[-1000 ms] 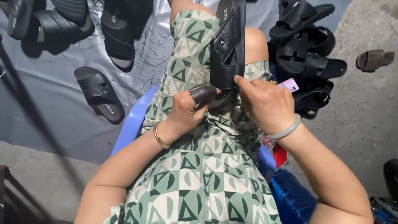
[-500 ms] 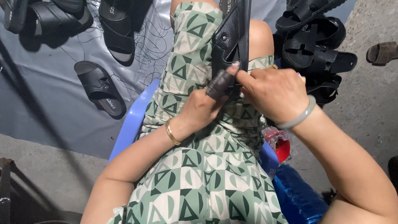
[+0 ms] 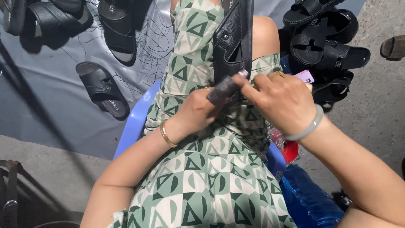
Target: Manually stitching the upper part of black sandals to the soles using a needle and thread.
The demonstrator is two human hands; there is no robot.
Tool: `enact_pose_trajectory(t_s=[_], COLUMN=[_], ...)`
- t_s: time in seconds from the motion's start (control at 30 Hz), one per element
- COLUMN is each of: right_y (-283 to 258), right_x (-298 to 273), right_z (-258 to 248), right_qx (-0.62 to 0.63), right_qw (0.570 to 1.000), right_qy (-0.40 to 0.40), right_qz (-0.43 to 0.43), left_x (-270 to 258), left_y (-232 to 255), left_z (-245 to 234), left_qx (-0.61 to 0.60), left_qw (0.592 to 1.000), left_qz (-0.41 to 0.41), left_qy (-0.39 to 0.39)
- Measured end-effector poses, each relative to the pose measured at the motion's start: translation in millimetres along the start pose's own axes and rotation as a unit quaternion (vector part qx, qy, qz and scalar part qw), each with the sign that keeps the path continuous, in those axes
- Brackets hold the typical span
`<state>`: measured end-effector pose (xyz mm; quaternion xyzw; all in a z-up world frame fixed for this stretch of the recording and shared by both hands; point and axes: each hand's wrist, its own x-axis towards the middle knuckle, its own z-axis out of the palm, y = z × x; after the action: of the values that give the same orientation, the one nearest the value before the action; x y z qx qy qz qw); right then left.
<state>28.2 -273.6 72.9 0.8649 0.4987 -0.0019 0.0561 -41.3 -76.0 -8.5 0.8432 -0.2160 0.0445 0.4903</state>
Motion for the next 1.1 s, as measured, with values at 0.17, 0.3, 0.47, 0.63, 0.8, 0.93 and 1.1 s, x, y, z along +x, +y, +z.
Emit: enact_pose_trajectory(t_s=[0.17, 0.3, 0.47, 0.63, 0.8, 0.93, 1.1], right_y=[-13, 2, 5, -3, -14, -31, -45], right_x=[17, -11, -71, -39, -28, -28, -33], right_z=[-58, -94, -87, -60, 2, 10, 25], right_qx=[-0.083, -0.133, -0.257, 0.292, 0.396, 0.239, 0.08], right_qw=[0.926, 0.894, 0.916, 0.9, 0.828, 0.906, 0.954], right_qy=[-0.361, -0.399, -0.243, -0.119, 0.065, 0.063, 0.038], right_qz=[0.08, 0.157, 0.189, 0.301, 0.392, 0.345, 0.287], left_x=[-3, 2, 11, -7, -5, -17, -23], left_y=[1, 2, 4, -13, -14, -29, -38], left_z=[-14, -11, -9, -47, -65, -49, -41], left_qx=[-0.04, -0.017, 0.169, 0.082, -0.037, -0.006, 0.014], left_qw=[0.998, 0.999, 0.982, 0.99, 0.985, 0.989, 0.988], left_qz=[-0.045, -0.031, -0.012, -0.093, -0.13, -0.121, -0.121], left_qy=[-0.014, 0.026, 0.078, 0.064, 0.108, 0.088, 0.094])
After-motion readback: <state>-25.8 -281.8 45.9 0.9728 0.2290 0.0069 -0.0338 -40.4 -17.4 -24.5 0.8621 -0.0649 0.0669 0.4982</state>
